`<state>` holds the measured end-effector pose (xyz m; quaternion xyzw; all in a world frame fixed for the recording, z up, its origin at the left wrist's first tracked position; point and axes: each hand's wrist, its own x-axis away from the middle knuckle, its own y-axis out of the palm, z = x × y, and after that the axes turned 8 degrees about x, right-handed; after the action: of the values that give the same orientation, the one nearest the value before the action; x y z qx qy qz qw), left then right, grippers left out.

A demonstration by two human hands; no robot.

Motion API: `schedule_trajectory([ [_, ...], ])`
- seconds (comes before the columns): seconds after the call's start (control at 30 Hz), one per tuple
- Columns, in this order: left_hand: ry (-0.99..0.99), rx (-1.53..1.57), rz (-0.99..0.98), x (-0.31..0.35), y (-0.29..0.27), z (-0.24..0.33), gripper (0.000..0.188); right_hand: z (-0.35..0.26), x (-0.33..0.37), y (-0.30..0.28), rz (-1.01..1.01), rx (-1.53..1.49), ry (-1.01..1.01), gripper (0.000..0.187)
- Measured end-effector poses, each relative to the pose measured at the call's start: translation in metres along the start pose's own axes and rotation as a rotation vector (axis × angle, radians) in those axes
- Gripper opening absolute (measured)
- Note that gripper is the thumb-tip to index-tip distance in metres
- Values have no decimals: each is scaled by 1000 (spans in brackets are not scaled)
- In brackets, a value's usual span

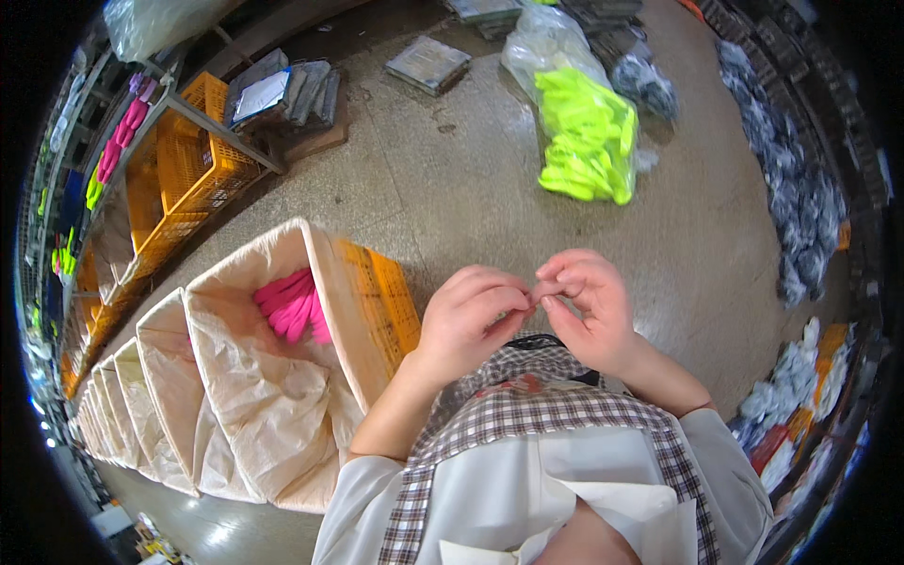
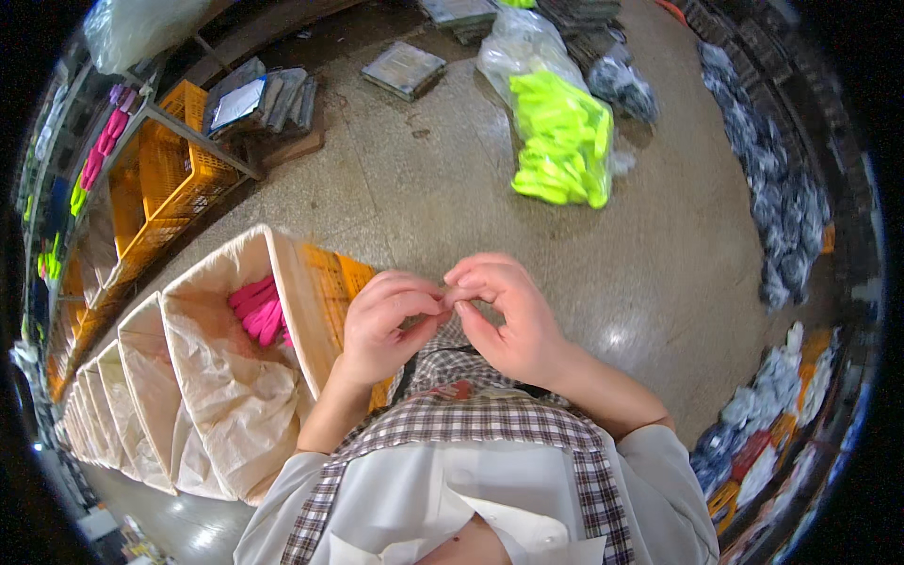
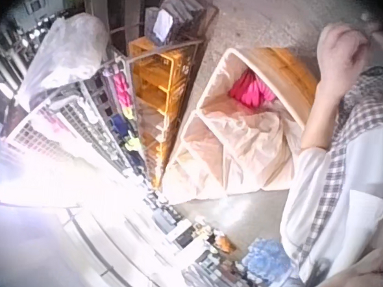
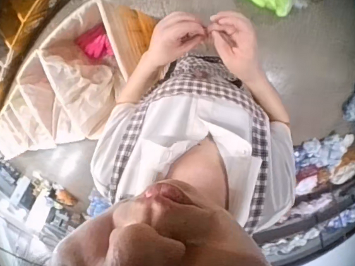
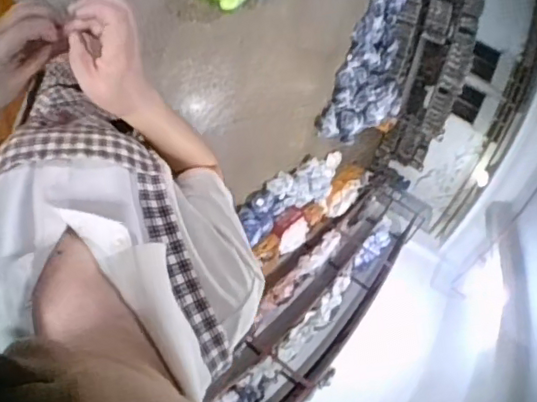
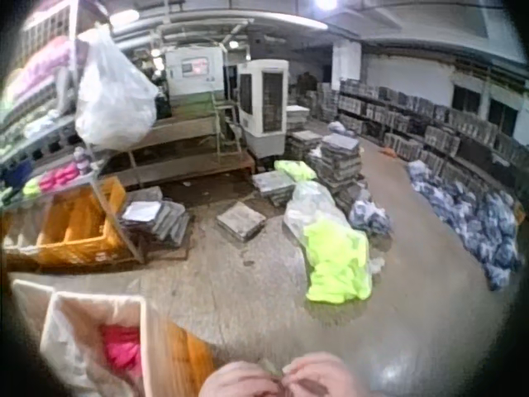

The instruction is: The person picks up black sandals from a shelf, places them into a plastic bag, and writes on a clipboard. They then move through the aisle and repeatedly pick up stacks of black sandals, inspect them, and place them into yellow crates lined with white bags.

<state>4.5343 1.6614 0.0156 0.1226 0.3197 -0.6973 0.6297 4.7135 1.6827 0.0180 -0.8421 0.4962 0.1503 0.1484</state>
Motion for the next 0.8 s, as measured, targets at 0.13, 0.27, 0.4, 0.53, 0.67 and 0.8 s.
schedule_trajectory([
  [0.13, -43, -71, 97, -65, -65, -46, 20, 25, -120, 3, -137, 55, 6, 30],
  [0.27, -98, -198, 200, -110, -129, -79, 21, 55, -226, 29, -209, 17, -70, 30],
  [0.4, -157, -268, 383, -136, -183, -134, 22, 107, -320, 58, -350, 7, -151, 27],
  [0.53, -161, -302, 603, -163, -232, -188, 21, 157, -417, 88, -516, -115, -282, 22],
  [0.67, -129, -223, 876, -209, -288, -232, 23, 187, -534, 122, -738, -149, -568, 20],
  [0.8, -138, -276, 1035, -227, -350, -259, 25, 210, -625, 188, -862, -344, -782, 19],
])
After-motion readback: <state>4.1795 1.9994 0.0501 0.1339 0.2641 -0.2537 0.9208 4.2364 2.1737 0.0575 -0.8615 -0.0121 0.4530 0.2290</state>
